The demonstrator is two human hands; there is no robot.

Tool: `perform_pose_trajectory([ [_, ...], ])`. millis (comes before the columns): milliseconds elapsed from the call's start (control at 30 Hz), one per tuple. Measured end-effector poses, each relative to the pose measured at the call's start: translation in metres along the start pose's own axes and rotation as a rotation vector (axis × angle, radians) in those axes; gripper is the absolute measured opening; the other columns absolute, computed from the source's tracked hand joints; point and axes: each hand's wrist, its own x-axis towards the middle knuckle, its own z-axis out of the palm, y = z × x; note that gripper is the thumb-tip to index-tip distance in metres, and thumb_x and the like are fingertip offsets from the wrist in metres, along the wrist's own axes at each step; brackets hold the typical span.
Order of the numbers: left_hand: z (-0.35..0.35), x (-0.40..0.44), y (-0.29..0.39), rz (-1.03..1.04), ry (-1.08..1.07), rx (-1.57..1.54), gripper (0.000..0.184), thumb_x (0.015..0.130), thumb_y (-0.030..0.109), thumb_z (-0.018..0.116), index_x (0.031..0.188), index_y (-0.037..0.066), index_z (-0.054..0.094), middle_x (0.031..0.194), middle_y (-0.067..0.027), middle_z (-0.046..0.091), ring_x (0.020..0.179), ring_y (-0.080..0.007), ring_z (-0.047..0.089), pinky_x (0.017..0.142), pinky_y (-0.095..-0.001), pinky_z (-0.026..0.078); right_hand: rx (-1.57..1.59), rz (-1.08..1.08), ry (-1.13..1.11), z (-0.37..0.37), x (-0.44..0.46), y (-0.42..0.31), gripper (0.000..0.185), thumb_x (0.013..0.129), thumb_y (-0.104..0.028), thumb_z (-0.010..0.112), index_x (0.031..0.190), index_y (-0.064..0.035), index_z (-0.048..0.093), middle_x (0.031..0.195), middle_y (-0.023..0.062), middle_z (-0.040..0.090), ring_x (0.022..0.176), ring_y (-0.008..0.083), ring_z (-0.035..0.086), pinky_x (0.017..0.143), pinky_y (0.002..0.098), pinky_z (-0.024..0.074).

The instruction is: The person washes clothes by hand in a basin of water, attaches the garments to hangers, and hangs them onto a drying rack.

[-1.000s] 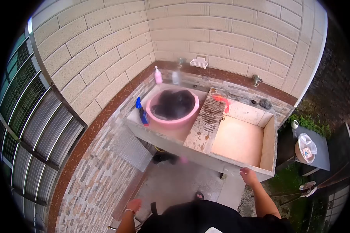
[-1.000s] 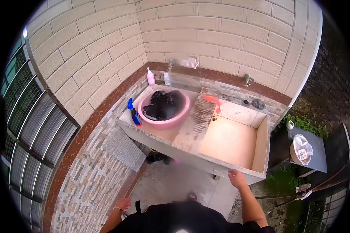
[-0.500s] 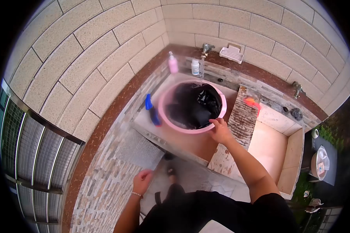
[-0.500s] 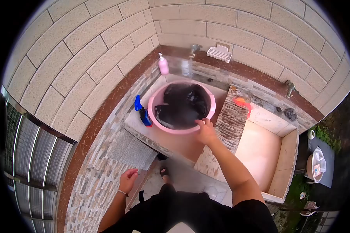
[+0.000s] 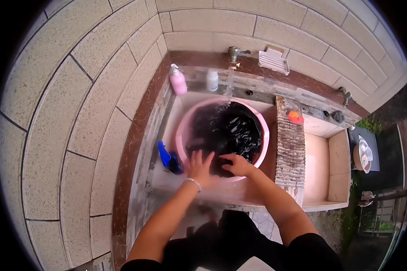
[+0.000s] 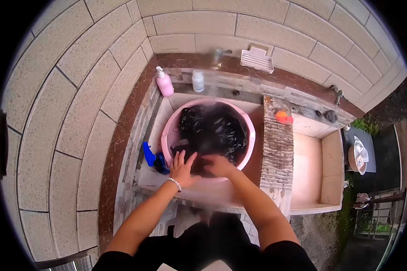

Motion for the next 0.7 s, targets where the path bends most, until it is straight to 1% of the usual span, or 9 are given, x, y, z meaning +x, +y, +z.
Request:
perform_pose_trajectory([
  [33, 0.003, 0.008, -0.001, -0.028, -0.078, 0.029, 0.094, 0.071, 0.044, 0.077, 0.151, 0.028, 0.03, 0.156, -0.0234, 0.018, 0.144, -0.0447, 0.017, 0.115, -0.0581, 0.016, 0.061, 0.005, 0.086, -0.013, -0.003, -0.004, 0.048, 0.08, -0.018, 0.072, 0.125, -0.0088, 0.062, 0.111, 0.0165, 0.067, 0.106, 0.0298, 0.063, 0.094, 0.036, 0.0489],
  [133, 0.007, 0.024, 0.007, -0.041, -0.24, 0.139, 0.085, 0.073, 0.05, 0.074, 0.147, 0.028, 0.038, 0.154, -0.023, 0.022, 0.142, -0.0471, 0.019, 0.114, -0.0632, 0.014, -0.053, 0.182, 0.307, -0.044, 0.002, -0.02, 0.064, 0.072, -0.025, 0.076, 0.132, -0.0145, 0.056, 0.141, 0.0183, 0.047, 0.125, 0.0345, 0.05, 0.102, 0.0435, 0.0436],
  [200, 0.004, 0.046, 0.01, 0.0, -0.382, 0.233, 0.08, 0.074, 0.051, 0.073, 0.144, 0.027, 0.043, 0.152, -0.0226, 0.025, 0.14, -0.0484, 0.022, 0.114, -0.0632, 0.015, -0.581, 0.22, 0.552, -0.05, 0.026, -0.029, 0.088, 0.067, -0.027, 0.084, 0.144, -0.0274, 0.042, 0.153, 0.0164, 0.028, 0.133, 0.0364, 0.04, 0.103, 0.0487, 0.0409],
  [233, 0.001, 0.05, 0.01, 0.001, -0.387, 0.171, 0.074, 0.076, 0.053, 0.071, 0.139, 0.023, 0.049, 0.147, -0.0227, 0.033, 0.136, -0.0494, 0.029, 0.113, -0.0637, 0.016, -0.553, 0.287, 0.458, -0.051, 0.039, -0.018, 0.107, 0.062, -0.031, 0.087, 0.15, -0.034, 0.026, 0.158, 0.017, 0.015, 0.143, 0.0398, 0.022, 0.108, 0.0583, 0.0326],
  [333, 0.015, 0.06, 0.002, -0.08, -0.401, 0.039, 0.076, 0.076, 0.055, 0.07, 0.14, 0.02, 0.047, 0.146, -0.0233, 0.035, 0.136, -0.0488, 0.028, 0.112, -0.0645, 0.019, -0.542, 0.527, 0.264, -0.05, 0.066, -0.017, 0.114, 0.059, -0.033, 0.088, 0.152, -0.0363, 0.022, 0.16, 0.0164, 0.012, 0.144, 0.0395, 0.022, 0.109, 0.0605, 0.0301],
  [467, 0.052, 0.087, -0.022, -0.103, -0.509, 0.072, 0.082, 0.077, 0.057, 0.068, 0.146, 0.022, 0.039, 0.153, -0.0148, 0.028, 0.141, -0.0404, 0.021, 0.102, -0.0687, 0.032, -0.464, 0.647, 0.069, -0.034, 0.094, 0.014, 0.092, 0.074, -0.035, 0.073, 0.152, -0.0334, 0.024, 0.16, 0.018, 0.011, 0.145, 0.0418, 0.02, 0.112, 0.0583, 0.0291],
  [500, 0.024, 0.082, -0.01, -0.125, -0.422, 0.027, 0.076, 0.077, 0.061, 0.064, 0.138, 0.018, 0.05, 0.147, -0.0217, 0.041, 0.137, -0.0455, 0.032, 0.107, -0.0524, 0.036, -0.535, 0.63, 0.06, -0.028, 0.098, 0.026, 0.089, 0.077, -0.033, 0.069, 0.153, -0.0298, 0.024, 0.159, 0.0212, 0.013, 0.145, 0.0419, 0.021, 0.112, 0.0546, 0.0309],
  [600, 0.049, 0.113, -0.036, -0.028, -0.559, 0.086, 0.067, 0.079, 0.059, 0.064, 0.13, 0.016, 0.059, 0.133, -0.0186, 0.057, 0.126, -0.0369, 0.05, 0.101, -0.0471, 0.042, -0.456, 0.671, -0.063, -0.007, 0.114, 0.083, 0.095, 0.079, -0.042, 0.067, 0.156, -0.0263, 0.012, 0.162, 0.0192, 0.003, 0.146, 0.0403, 0.017, 0.114, 0.0588, 0.023],
  [700, 0.026, 0.116, -0.028, -0.09, -0.495, -0.101, 0.059, 0.078, 0.052, 0.067, 0.125, 0.015, 0.063, 0.126, -0.0186, 0.061, 0.115, -0.0358, 0.058, 0.095, -0.0447, 0.047, -0.66, 0.702, -0.17, 0.017, 0.13, 0.137, 0.076, 0.085, -0.045, 0.058, 0.151, -0.0225, 0.029, 0.158, 0.0162, 0.016, 0.142, 0.0364, 0.024, 0.114, 0.0522, 0.0254],
])
